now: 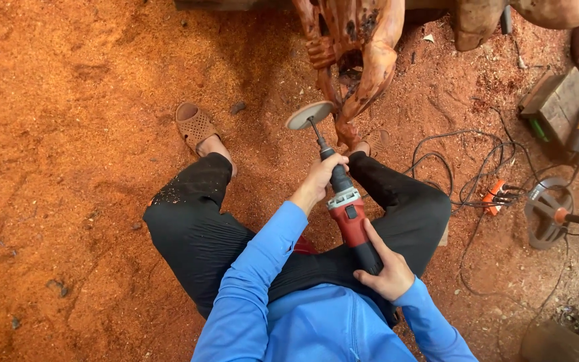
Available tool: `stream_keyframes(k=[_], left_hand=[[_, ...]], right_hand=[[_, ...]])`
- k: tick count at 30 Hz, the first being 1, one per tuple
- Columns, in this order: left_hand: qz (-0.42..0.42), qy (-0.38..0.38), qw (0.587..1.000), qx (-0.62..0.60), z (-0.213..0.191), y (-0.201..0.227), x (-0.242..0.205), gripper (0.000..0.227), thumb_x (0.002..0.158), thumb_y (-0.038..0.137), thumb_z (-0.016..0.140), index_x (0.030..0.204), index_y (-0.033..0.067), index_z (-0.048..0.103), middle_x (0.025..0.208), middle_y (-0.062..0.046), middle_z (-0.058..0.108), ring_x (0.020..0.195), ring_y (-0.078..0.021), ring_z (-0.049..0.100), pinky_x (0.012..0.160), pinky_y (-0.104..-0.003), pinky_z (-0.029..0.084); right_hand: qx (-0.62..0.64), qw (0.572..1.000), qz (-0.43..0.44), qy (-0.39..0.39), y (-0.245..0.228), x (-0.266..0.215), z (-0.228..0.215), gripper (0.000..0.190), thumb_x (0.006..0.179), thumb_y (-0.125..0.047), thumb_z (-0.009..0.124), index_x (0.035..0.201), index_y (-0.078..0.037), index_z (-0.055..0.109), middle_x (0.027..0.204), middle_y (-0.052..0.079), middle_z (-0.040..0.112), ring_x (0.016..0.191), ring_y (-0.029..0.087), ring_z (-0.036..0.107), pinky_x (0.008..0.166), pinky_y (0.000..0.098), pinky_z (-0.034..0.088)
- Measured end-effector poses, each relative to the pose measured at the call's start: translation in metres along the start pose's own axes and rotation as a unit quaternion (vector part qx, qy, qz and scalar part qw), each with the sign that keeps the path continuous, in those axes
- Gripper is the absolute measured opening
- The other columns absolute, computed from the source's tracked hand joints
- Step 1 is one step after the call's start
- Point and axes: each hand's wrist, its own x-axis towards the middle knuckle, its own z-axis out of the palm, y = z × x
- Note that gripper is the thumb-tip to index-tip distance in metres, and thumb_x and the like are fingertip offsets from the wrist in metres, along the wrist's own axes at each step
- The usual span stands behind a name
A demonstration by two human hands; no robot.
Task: Polishing a large, intricate wood sculpture using a handheld power polisher
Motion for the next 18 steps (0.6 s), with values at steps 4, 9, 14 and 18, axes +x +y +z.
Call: stream_keyframes(k=[4,9,14,18], left_hand=[[0.011,-0.031,0.999,-0.024,0.002,0.021,-0.004,0.013,0.08,0.014,0.071,0.089,0.0047,0.067,0.077,-0.009,0.07,0.069,-0.0174,0.063,0.076,-0.036,0.058],[0.158,-0.08,0.984,0.029,0.018,0.083,-0.02,0.038,0.08,0.037,0.081,0.08,0.0003,0.072,0.101,-0.026,0.074,0.087,-0.0263,0.076,0.075,-0.039,0.063],[0.164,-0.09,0.976,0.111,0.035,0.131,-0.016,0.042,0.078,0.035,0.083,0.089,-0.0013,0.067,0.083,-0.022,0.072,0.073,-0.0293,0.076,0.07,-0.041,0.063],[0.122,-0.073,0.978,0.152,0.039,0.136,-0.004,0.045,0.074,0.031,0.083,0.098,-0.0006,0.061,0.074,-0.018,0.073,0.066,-0.0288,0.077,0.063,-0.041,0.063]], right_hand=[[0.011,1.0,-0.021,0.013,-0.003,0.013,-0.001,0.122,0.065,-0.024,0.086,0.164,-0.041,0.016,0.151,0.002,0.06,0.123,0.022,0.067,0.103,0.0291,0.05],[0.069,0.977,-0.159,0.123,-0.027,0.034,-0.005,0.116,0.062,-0.024,0.095,0.162,-0.036,0.036,0.12,0.022,0.074,0.104,0.044,0.073,0.077,0.0539,0.058],[0.104,0.953,-0.229,0.172,-0.056,0.055,-0.008,0.113,0.067,-0.028,0.093,0.163,-0.028,0.035,0.116,0.024,0.074,0.099,0.045,0.073,0.072,0.054,0.057],[0.121,0.949,-0.215,0.195,-0.034,0.072,0.018,0.114,0.067,-0.025,0.093,0.164,-0.029,0.033,0.112,0.024,0.075,0.096,0.043,0.074,0.069,0.0525,0.057]])
